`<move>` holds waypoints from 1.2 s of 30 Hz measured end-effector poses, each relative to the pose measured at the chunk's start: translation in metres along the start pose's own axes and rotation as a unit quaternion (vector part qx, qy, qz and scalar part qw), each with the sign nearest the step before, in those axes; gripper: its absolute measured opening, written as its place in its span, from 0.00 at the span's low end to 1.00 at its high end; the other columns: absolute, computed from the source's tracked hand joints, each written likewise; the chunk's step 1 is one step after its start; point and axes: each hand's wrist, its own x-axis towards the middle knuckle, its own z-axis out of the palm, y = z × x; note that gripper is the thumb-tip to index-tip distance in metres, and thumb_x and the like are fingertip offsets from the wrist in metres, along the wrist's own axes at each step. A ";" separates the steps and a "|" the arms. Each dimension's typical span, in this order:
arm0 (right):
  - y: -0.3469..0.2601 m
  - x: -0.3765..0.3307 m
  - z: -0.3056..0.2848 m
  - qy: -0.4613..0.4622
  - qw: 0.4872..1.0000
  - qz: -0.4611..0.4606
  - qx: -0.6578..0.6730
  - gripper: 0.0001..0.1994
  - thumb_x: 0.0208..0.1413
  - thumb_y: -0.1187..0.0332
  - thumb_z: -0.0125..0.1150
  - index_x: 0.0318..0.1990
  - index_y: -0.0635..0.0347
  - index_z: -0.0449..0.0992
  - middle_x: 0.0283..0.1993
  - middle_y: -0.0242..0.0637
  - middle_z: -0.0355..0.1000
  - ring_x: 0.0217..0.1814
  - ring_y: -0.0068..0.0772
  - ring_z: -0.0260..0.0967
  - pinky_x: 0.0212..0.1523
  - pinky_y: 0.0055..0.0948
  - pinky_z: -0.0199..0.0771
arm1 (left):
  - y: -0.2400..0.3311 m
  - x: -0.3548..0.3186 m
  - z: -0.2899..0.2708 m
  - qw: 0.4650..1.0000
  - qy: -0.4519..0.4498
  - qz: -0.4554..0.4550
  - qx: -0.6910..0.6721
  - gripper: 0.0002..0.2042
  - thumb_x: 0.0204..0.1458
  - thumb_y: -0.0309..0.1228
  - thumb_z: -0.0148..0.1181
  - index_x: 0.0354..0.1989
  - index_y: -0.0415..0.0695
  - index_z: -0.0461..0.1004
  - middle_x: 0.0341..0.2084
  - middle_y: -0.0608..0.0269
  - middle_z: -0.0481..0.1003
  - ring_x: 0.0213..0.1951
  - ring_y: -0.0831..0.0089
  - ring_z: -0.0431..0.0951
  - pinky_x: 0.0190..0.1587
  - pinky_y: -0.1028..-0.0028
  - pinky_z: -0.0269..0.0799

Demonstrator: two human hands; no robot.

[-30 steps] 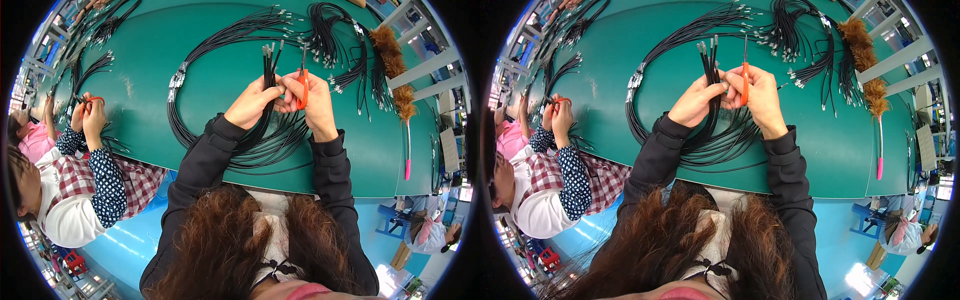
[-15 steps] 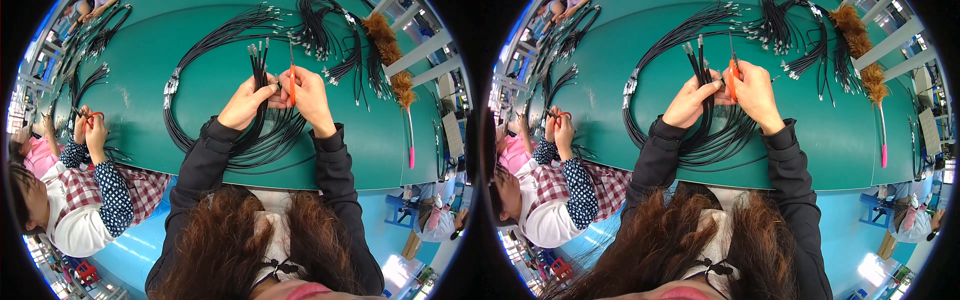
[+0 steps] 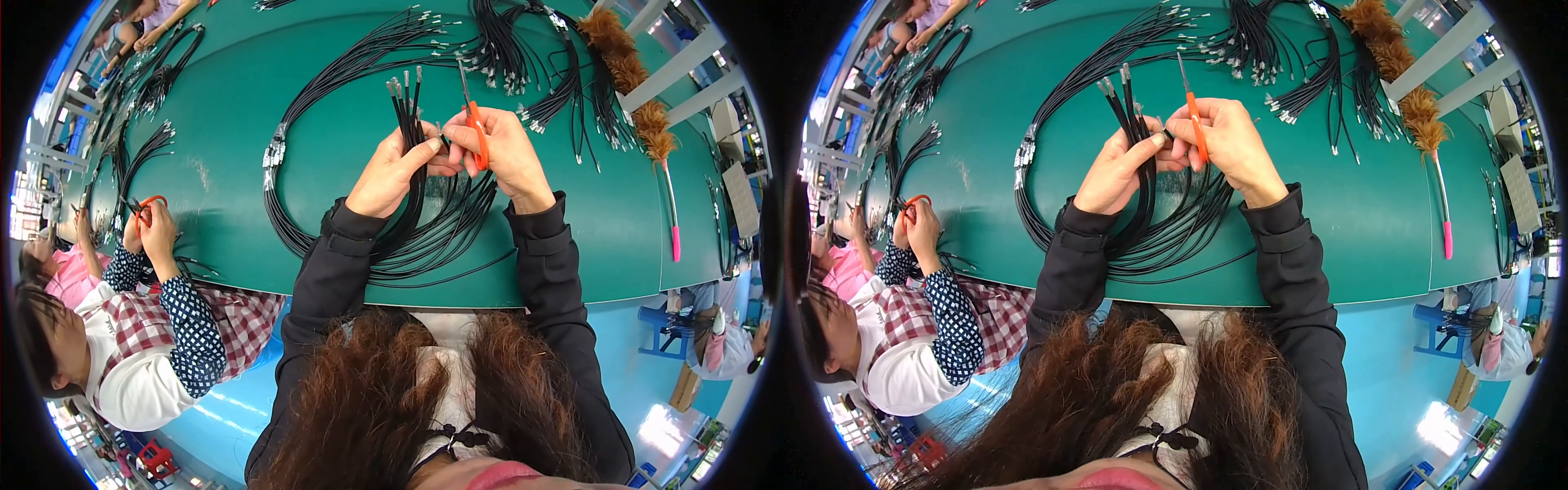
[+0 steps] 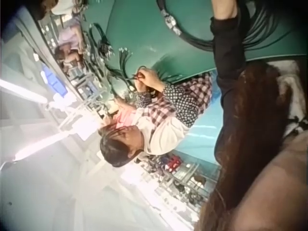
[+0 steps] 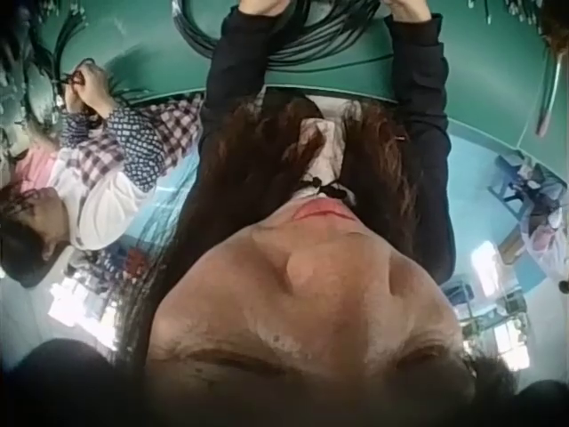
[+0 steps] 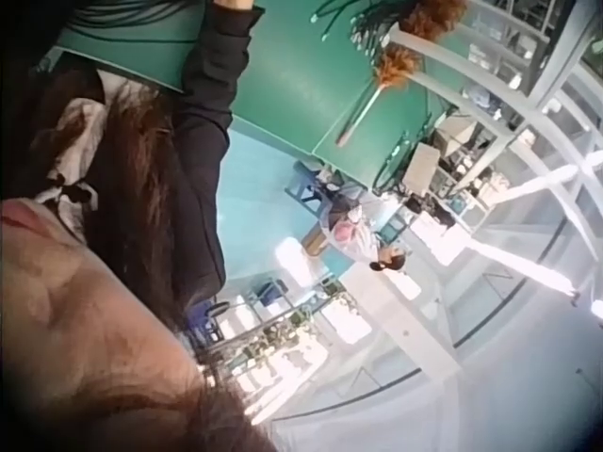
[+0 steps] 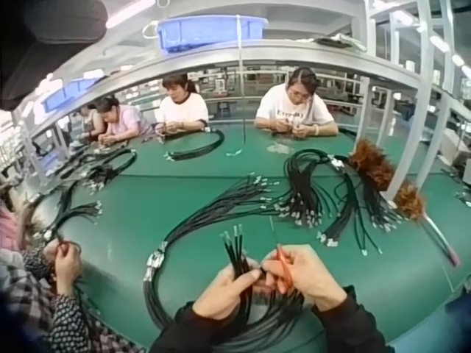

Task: The person holds a bundle of cables and uses shears to trim the ends of the wires one at a time. After trimming the wires, the person sets the shears down on the table and places the bundle of cables aside.

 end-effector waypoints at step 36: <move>-0.024 -0.039 -0.006 0.037 0.993 0.020 -0.113 0.16 0.57 0.59 0.57 0.36 0.68 0.72 0.20 0.34 0.71 0.14 0.15 0.62 0.15 0.14 0.58 | 0.003 0.000 -0.005 0.997 -0.067 0.024 -0.027 0.08 0.58 0.30 0.51 0.44 0.42 0.64 0.36 0.56 0.74 0.32 0.73 0.76 0.35 0.76 0.71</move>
